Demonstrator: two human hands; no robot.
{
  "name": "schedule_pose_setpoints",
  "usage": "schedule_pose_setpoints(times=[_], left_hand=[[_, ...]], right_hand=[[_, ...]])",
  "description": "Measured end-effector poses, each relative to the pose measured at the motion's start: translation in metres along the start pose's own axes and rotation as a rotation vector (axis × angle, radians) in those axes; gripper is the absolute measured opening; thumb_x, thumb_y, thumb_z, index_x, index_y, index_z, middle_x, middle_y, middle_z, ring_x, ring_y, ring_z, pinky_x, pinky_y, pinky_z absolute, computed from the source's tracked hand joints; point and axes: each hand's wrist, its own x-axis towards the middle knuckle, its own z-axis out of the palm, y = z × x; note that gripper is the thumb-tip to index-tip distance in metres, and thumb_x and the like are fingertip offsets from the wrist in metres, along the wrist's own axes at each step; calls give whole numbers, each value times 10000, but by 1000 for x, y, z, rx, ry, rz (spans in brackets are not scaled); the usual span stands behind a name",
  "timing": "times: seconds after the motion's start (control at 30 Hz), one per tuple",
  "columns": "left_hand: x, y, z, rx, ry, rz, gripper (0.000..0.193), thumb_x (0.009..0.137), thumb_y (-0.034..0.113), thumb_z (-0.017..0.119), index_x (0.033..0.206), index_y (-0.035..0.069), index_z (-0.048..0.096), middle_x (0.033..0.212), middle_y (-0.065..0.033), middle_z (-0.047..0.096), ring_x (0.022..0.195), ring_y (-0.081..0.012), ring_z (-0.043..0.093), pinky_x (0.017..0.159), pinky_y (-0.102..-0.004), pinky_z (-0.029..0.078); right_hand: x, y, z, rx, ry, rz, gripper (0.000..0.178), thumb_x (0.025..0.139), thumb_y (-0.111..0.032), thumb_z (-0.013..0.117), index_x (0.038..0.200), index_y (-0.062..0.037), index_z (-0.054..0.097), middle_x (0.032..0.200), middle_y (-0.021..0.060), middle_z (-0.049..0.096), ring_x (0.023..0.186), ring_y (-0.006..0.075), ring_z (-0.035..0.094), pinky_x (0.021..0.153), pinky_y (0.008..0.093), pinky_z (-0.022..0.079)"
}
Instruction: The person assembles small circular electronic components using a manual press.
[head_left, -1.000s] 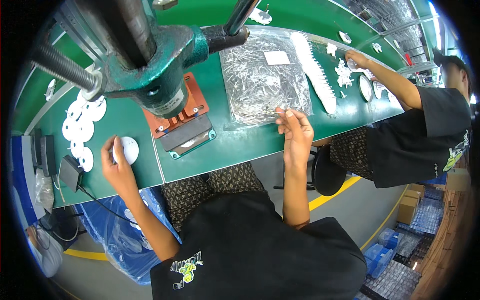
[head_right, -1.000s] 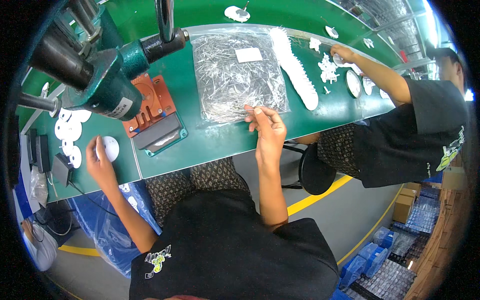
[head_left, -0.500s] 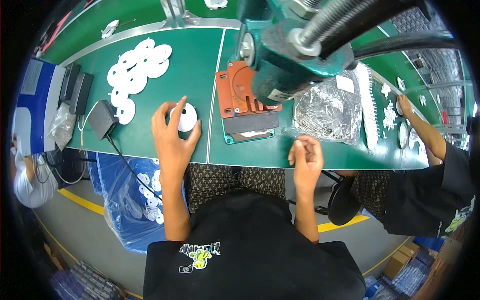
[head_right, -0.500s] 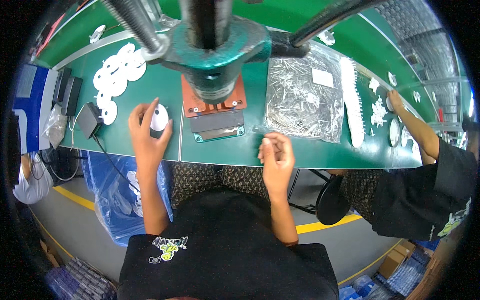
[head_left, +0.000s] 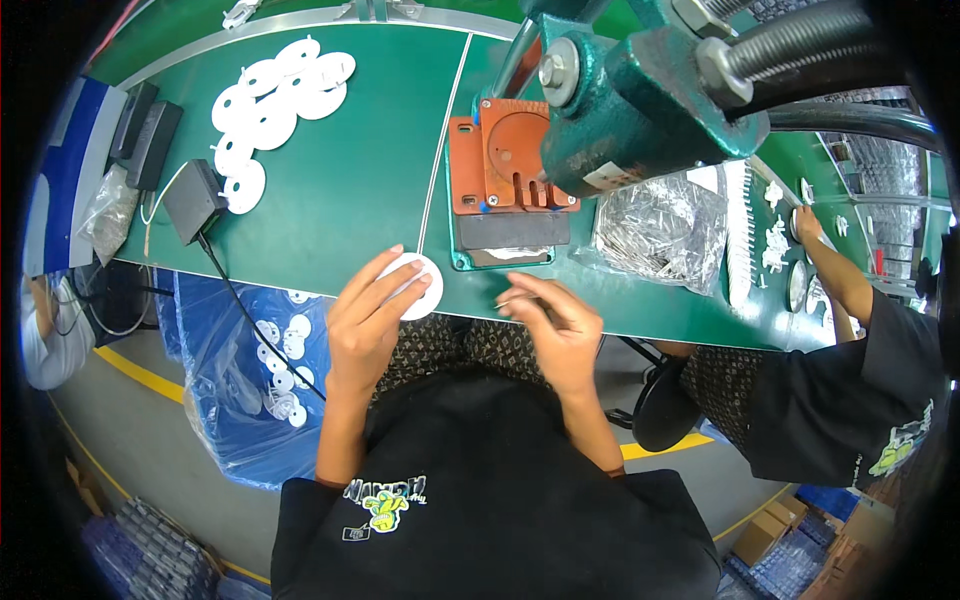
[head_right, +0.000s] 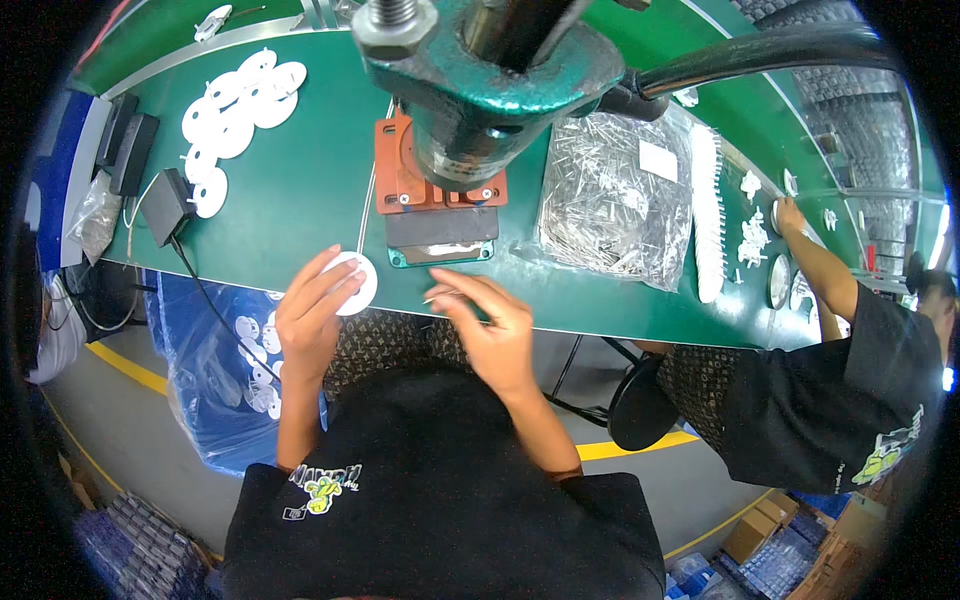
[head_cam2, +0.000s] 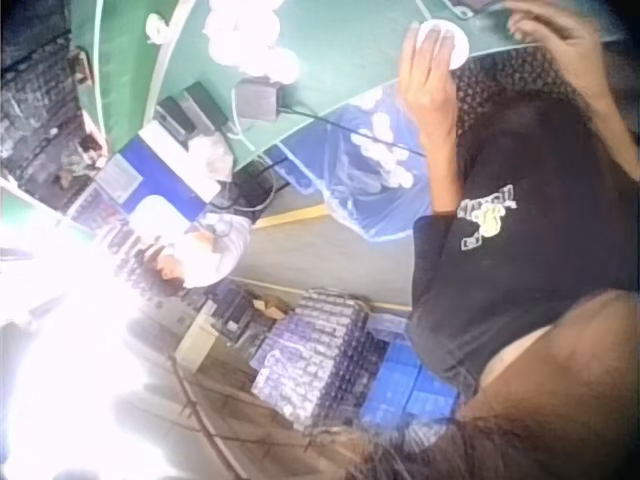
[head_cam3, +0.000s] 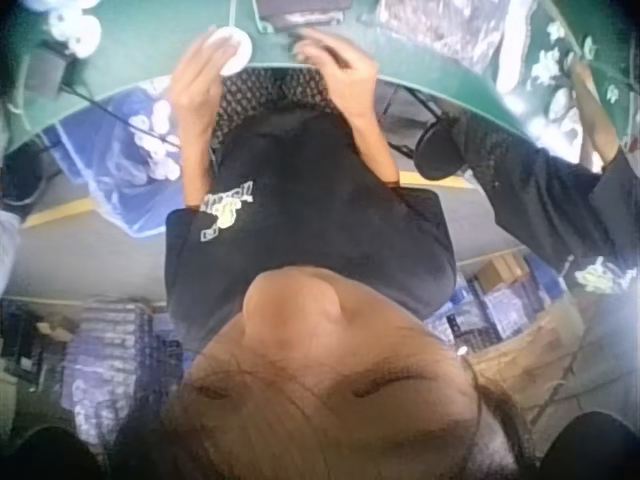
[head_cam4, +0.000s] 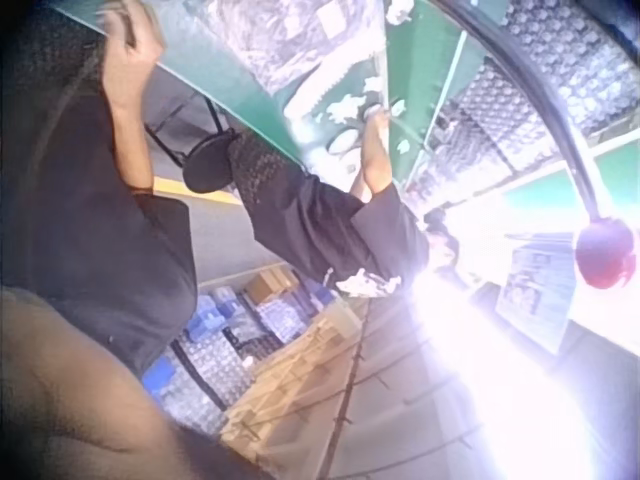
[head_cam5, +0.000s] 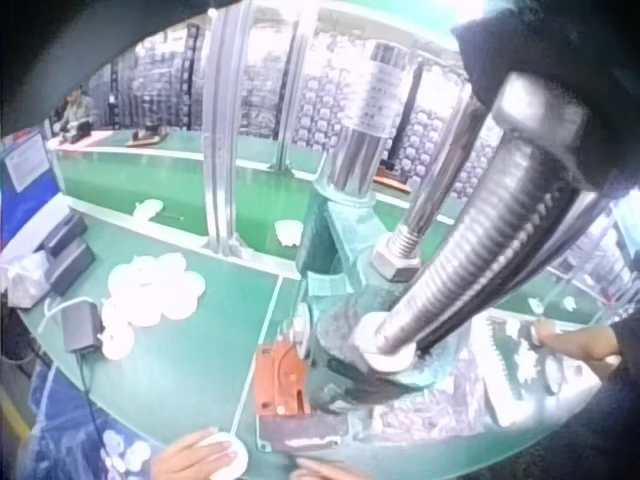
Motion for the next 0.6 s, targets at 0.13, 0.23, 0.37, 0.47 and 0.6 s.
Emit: schedule_pose_setpoints(times=[0.13, 0.23, 0.37, 0.47, 0.6], left_hand=[[-1, 1, 13, -75, -11, 3, 348, 712, -101, 650, 1013, 43, 749, 1074, -118, 722, 1105, -361, 671, 873, -419, 579], [-1, 1, 14, -107, -15, 1, 343, 713, -90, 659, 1015, 44, 748, 1081, -120, 717, 1111, -363, 668, 885, -421, 578], [-2, 1, 16, -118, 0, 15, 349, 708, -88, 663, 1021, 42, 744, 1084, -123, 709, 1127, -360, 660, 892, -418, 576], [-2, 0, 15, -116, -11, 13, 351, 707, -89, 662, 1022, 42, 741, 1087, -124, 706, 1137, -357, 656, 893, -420, 575], [-1, 3, 15, -150, -5, -27, 386, 674, -139, 630, 992, 41, 756, 1070, -140, 713, 1125, -378, 661, 908, -426, 562]], right_hand=[[3, -5, 32, -86, -21, -54, 257, 882, 17, 718, 1125, 66, 650, 952, 142, 742, 850, 171, 717, 750, 271, 563], [4, 4, 34, -95, -87, -88, 153, 899, 30, 698, 1036, 62, 640, 969, 137, 742, 938, 196, 727, 819, 293, 583], [0, 15, 32, -120, -102, -107, 147, 905, 41, 685, 1044, 71, 645, 968, 142, 741, 928, 199, 729, 838, 297, 584], [0, 14, 33, -110, -82, -92, 146, 905, 41, 686, 1042, 73, 648, 965, 146, 740, 926, 197, 730, 833, 296, 585], [2, 11, 35, -122, -58, -75, 142, 903, 47, 685, 1038, 70, 646, 945, 147, 737, 924, 199, 732, 826, 294, 589]])
